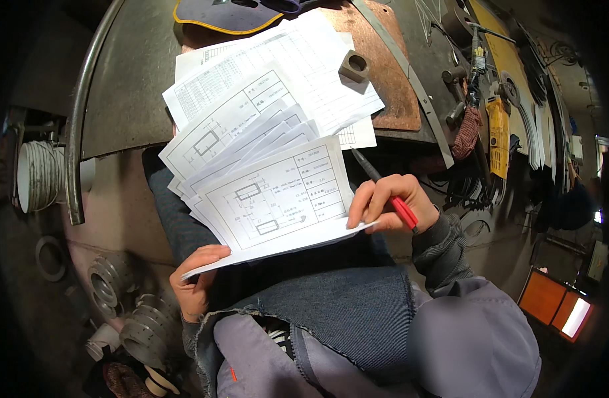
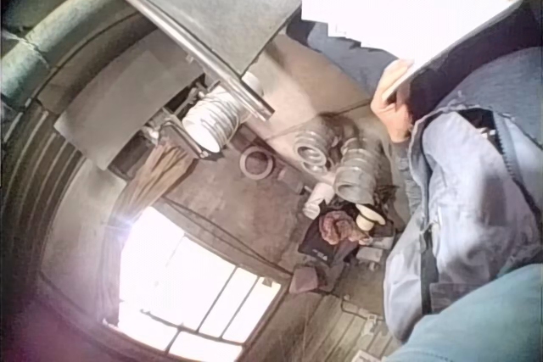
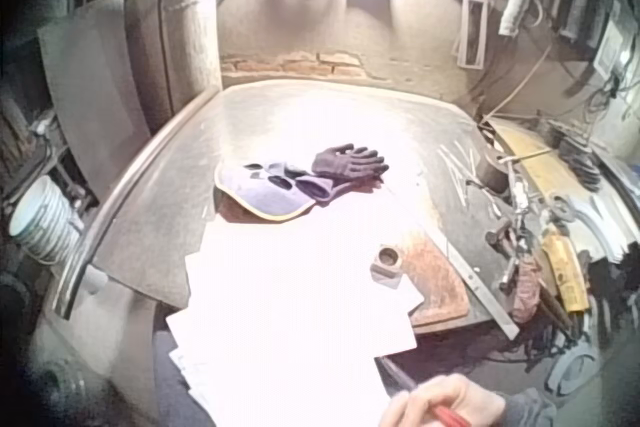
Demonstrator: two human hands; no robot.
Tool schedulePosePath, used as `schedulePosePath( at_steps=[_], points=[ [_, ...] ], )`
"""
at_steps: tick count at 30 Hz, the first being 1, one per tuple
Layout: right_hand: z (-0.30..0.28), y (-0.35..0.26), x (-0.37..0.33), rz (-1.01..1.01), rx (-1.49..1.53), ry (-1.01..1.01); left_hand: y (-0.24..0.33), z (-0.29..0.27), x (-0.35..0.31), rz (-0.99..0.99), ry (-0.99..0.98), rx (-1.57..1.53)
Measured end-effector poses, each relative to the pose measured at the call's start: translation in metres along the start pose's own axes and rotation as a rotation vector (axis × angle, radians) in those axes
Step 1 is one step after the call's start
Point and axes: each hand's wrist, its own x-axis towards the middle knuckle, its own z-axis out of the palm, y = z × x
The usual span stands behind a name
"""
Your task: The recorder reviews technical drawings and fills out a measurement log sheet.
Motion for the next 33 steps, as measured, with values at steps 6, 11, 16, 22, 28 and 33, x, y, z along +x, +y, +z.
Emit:
schedulePosePath(
  at_steps=[6, 11, 16, 22, 28, 33],
  points=[
    [-0.006, -0.007, -0.001, 0.043, 0.043, 0.252, 0.007, -0.005, -0.005, -0.021, -0.008, 0.157],
    [-0.017, -0.006, -0.007, 0.011, -0.116, 0.313, -0.008, -0.021, -0.005, 0.128, -0.244, 0.012],
    [-0.016, -0.004, -0.003, 0.021, -0.249, 0.221, -0.004, -0.027, -0.001, 0.153, -0.418, 0.001],
    [-0.009, -0.007, 0.006, 0.017, -0.210, -0.001, -0.001, -0.028, -0.003, 0.112, -0.392, -0.020],
    [0.001, -0.002, 0.010, 0.013, -0.553, 0.328, -0.007, -0.029, 0.001, 0.165, -0.407, -0.004],
    [-0.001, 0.005, 0.017, 0.075, -0.573, 0.609, -0.006, -0.016, -0.002, 0.141, -0.264, 0.015]
  ],
)
